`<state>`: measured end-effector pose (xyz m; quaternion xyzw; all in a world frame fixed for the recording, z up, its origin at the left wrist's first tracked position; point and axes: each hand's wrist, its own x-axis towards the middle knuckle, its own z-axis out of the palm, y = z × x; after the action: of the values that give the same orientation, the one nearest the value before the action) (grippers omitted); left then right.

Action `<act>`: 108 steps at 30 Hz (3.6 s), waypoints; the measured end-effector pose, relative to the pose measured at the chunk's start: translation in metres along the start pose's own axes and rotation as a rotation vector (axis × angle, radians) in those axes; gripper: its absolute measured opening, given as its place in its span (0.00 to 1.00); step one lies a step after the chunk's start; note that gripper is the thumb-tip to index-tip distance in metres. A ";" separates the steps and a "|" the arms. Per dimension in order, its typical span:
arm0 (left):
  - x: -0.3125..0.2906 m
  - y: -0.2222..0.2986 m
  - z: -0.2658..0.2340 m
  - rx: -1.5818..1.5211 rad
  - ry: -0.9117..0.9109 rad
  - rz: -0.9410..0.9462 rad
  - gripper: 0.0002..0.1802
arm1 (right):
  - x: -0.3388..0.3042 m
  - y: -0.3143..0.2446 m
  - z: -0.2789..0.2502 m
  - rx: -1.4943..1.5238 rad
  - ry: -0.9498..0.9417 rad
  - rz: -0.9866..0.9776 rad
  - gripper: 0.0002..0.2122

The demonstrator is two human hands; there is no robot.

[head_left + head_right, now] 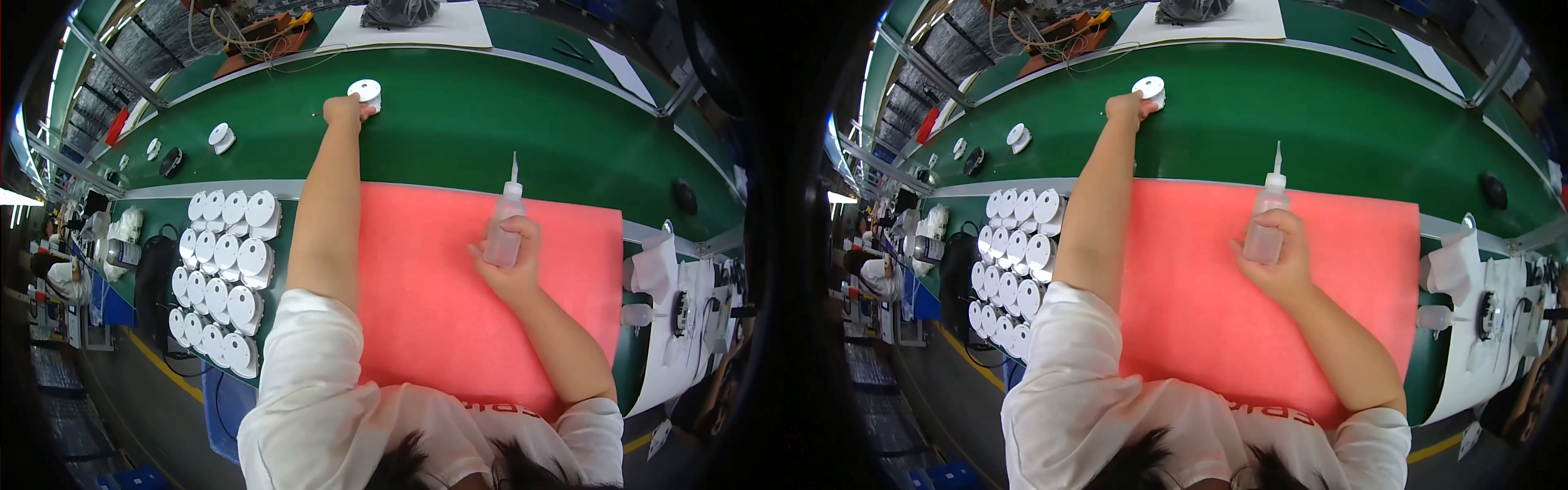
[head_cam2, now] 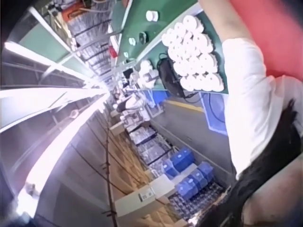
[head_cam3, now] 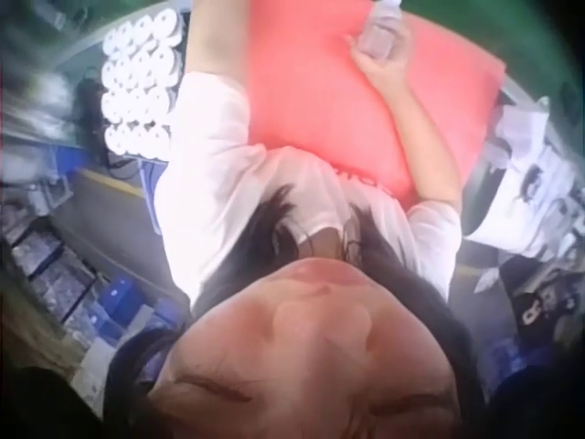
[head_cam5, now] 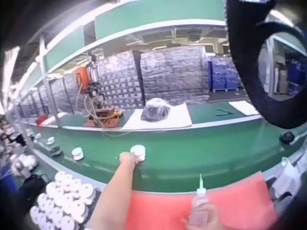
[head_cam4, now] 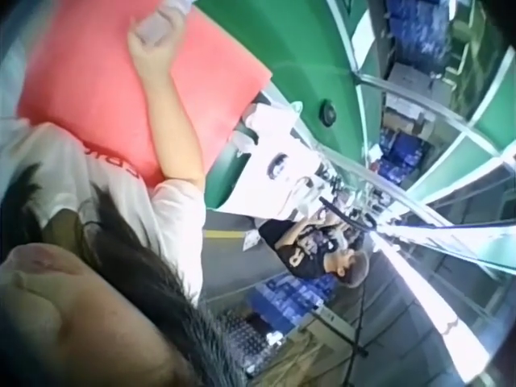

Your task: Assembling small electronic components by applying liquid from a squeeze bottle and organizing them on a tray.

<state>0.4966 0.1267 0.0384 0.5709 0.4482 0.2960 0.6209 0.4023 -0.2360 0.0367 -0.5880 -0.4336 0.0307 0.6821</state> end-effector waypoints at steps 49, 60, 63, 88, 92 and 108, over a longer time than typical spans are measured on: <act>-0.287 0.001 -0.055 0.102 -1.071 1.301 0.35 | 0.013 -0.141 -0.055 -0.512 -0.262 -0.401 0.20; -0.287 -0.002 -0.050 0.003 -0.970 1.399 0.34 | 0.016 -0.140 -0.054 -0.468 -0.285 -0.375 0.23; -0.288 -0.003 -0.051 0.012 -0.963 1.397 0.34 | 0.012 -0.139 -0.046 -0.492 -0.224 -0.397 0.24; -0.287 -0.006 -0.051 -0.276 -1.089 0.902 0.30 | 0.008 -0.134 -0.039 -0.540 -0.164 -0.483 0.23; -0.287 -0.002 -0.056 -0.327 -1.160 0.697 0.29 | 0.008 -0.133 -0.040 -0.564 -0.188 -0.483 0.23; -0.288 0.008 -0.059 -0.597 -1.220 -0.150 0.18 | 0.003 -0.130 -0.039 -0.584 -0.157 -0.564 0.22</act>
<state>0.3237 -0.0988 0.1123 0.4071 -0.0443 -0.0115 0.9122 0.3675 -0.3042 0.1485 -0.6107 -0.6189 -0.2371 0.4333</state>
